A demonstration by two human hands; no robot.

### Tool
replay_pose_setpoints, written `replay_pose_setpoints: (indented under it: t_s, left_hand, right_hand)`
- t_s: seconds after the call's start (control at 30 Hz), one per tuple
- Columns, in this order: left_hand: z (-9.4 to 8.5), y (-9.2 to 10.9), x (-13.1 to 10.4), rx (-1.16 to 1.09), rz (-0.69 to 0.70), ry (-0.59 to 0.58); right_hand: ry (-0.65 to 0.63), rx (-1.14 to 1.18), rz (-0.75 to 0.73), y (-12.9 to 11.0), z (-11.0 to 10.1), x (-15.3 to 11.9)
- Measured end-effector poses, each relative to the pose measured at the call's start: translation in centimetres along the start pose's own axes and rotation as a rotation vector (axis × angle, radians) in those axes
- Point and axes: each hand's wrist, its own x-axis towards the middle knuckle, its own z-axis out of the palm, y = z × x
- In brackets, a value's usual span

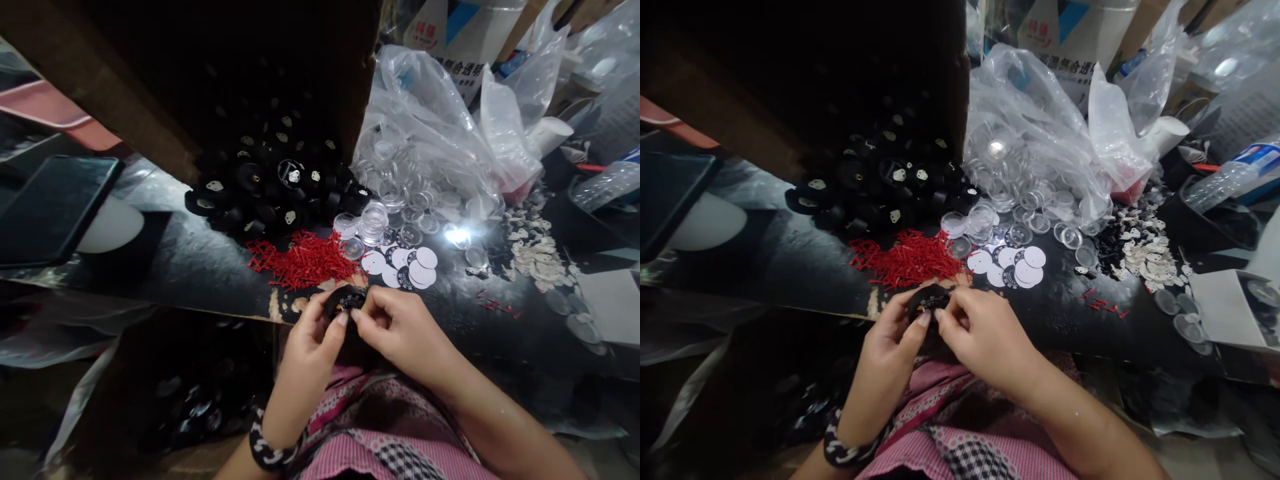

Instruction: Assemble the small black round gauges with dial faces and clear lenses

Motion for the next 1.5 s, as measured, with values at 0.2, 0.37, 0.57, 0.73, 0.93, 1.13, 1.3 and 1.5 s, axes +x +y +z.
replay_pose_setpoints:
  t_s: [0.2,0.37,0.57,0.73,0.93,1.13,1.3,1.5]
  left_hand:
    - [-0.8,-0.3,0.6,-0.227,-0.196,-0.131]
    - [-0.1,-1.1,0.4,-0.219,-0.226,-0.057]
    - [0.9,-1.3,0.4,-0.163,-0.192,0.011]
    - [-0.5,-2.2,1.1,-0.013,-0.091,-0.037]
    - [-0.3,-2.8,1.6,-0.339,-0.133,0.003]
    - [-0.3,-2.5,1.6,-0.473,-0.159,0.058]
    - [-0.2,-2.3,1.7,-0.463,-0.161,0.055]
    - [-0.1,-2.2,1.7,-0.482,-0.180,0.076]
  right_hand:
    - [0.062,-0.324,-0.302,0.6,-0.7,1.0]
    - [0.076,-0.527,-0.381,0.9,0.2,1.7]
    - [-0.018,-0.332,-0.046,0.0,-0.4,2.2]
    - [-0.134,-0.191,-0.075,1.8,-2.7,5.2]
    - [0.236,-0.564,-0.060,5.4,-3.8,10.2]
    - [0.181,-0.511,-0.078,6.3,-3.4,9.1]
    - [0.137,-0.541,-0.203,5.1,-2.7,8.7]
    - [0.044,-0.542,-0.207,4.5,-1.6,9.6]
